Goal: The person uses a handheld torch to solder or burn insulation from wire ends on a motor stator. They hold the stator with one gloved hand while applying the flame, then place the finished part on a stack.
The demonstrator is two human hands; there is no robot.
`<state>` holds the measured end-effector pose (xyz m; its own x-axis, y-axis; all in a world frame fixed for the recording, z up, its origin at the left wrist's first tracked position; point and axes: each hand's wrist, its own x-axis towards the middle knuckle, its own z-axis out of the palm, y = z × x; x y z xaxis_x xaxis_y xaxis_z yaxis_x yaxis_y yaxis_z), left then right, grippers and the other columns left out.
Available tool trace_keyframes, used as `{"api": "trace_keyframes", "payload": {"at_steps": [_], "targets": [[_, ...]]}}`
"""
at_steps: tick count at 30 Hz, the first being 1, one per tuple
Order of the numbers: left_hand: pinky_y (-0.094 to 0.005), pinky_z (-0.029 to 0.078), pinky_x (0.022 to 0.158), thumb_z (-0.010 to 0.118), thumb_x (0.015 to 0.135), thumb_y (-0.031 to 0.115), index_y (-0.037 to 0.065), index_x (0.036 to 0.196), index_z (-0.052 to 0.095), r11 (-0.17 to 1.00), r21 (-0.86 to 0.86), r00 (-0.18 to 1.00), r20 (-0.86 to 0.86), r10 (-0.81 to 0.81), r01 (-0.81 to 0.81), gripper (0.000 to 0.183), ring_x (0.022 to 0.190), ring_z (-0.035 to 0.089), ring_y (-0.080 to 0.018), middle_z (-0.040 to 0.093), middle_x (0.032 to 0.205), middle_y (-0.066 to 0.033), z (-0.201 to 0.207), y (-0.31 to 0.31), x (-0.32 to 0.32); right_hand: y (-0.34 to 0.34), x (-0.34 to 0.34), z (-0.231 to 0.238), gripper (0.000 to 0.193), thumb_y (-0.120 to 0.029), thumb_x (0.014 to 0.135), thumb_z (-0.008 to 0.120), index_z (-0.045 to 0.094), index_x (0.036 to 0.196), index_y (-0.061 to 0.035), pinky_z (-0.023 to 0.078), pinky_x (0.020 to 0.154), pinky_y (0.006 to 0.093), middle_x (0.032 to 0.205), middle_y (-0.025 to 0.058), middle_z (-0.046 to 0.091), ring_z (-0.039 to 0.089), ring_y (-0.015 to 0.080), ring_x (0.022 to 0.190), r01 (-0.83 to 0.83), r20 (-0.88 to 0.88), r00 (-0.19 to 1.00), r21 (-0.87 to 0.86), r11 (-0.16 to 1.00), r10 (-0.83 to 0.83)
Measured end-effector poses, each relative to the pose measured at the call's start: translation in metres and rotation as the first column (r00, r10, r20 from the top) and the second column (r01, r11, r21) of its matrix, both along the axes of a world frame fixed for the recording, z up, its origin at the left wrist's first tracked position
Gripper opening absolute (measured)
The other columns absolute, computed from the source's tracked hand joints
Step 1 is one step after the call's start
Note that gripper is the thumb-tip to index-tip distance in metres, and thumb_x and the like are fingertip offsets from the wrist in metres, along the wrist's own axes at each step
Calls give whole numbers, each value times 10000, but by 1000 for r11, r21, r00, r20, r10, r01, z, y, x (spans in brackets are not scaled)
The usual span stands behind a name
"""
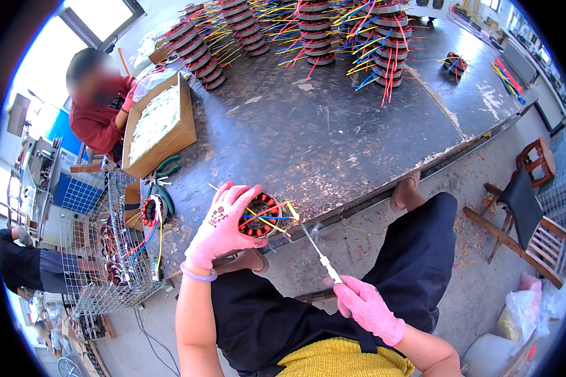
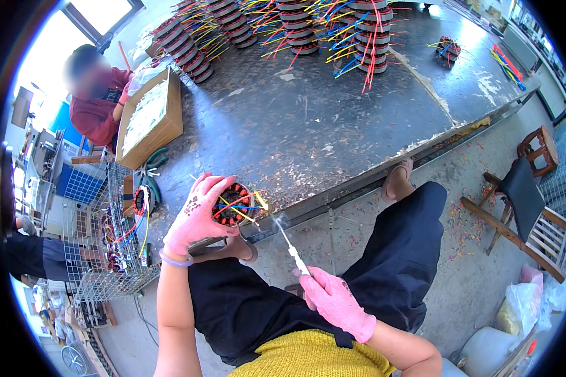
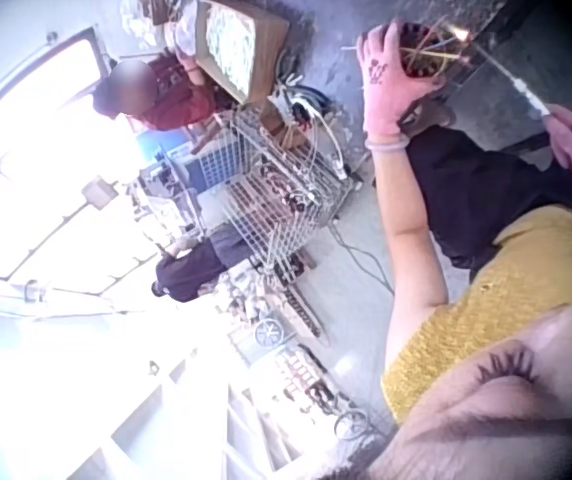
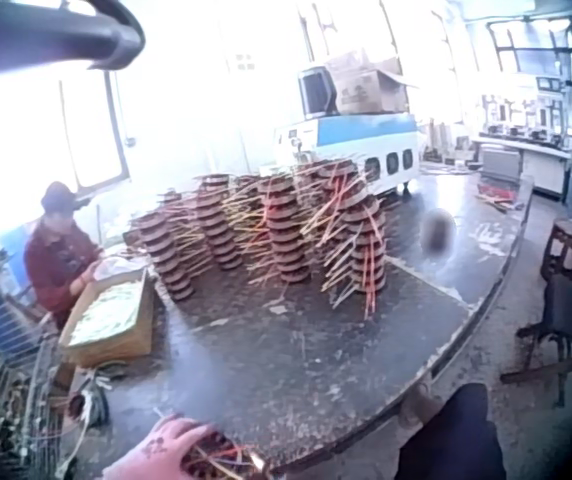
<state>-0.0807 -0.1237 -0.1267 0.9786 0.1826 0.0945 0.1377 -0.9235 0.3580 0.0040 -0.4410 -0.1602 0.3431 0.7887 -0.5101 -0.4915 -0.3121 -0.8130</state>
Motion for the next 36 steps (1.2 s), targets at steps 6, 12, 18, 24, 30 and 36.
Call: {"api": "trace_keyframes", "payload": {"at_steps": [6, 12, 18, 24, 30, 36], "targets": [[-499, 257, 1195, 902, 542, 291, 91, 1403, 490, 1000, -5, 1000, -19, -5, 5, 975, 1284, 472, -356, 537, 1300, -145, 4, -1, 1, -1, -1, -1, 357, -255, 1033, 490, 589, 1271, -7, 391, 564, 247, 672, -21, 508, 461, 58, 591, -13, -22, 1000, -13, 1000, 12], [-500, 244, 1200, 900, 541, 290, 94, 1412, 485, 1000, -24, 999, -30, -16, 15, 984, 1295, 469, -355, 535, 1325, -141, 3, 3, 1, -1, -3, -3, 377, -263, 1035, 493, 579, 1286, 4, 385, 565, 237, 672, -22, 515, 462, 54, 596, -9, -25, 1000, -10, 1000, 9], [-501, 233, 1204, 896, 539, 322, 106, 1391, 519, 999, 21, 999, -11, -34, 34, 956, 1283, 483, -348, 557, 1300, -128, 2, 6, 2, -2, -6, -3, 342, -235, 1031, 500, 588, 1263, 1, 369, 547, 231, 679, -31, 511, 452, 51, 590, 43, -109, 993, 9, 999, -42], [-515, 212, 1208, 891, 514, 345, 125, 1364, 560, 999, 47, 1000, 2, -25, 25, 938, 1259, 501, -335, 572, 1282, -110, 4, 5, 1, -1, -5, 1, 348, -239, 1032, 502, 583, 1272, -1, 361, 539, 231, 678, -37, 496, 442, 45, 590, 32, -82, 996, -3, 999, -32], [-527, 189, 1211, 889, 508, 376, 126, 1357, 572, 990, 140, 1000, -21, -18, 20, 939, 1265, 486, -345, 569, 1291, -105, 9, 3, 2, -3, -5, -3, 350, -230, 1038, 492, 580, 1289, -3, 360, 537, 232, 674, -40, 492, 439, 46, 586, 2, -37, 999, -11, 1000, -3], [-520, 200, 1210, 887, 527, 351, 127, 1392, 540, 998, 57, 999, -31, -23, 25, 958, 1298, 463, -366, 555, 1326, -117, 4, 6, 1, 0, -6, -4, 347, -218, 1037, 491, 579, 1291, 0, 383, 554, 237, 674, -31, 502, 462, 51, 591, 6, -67, 998, 6, 1000, -6]]}}
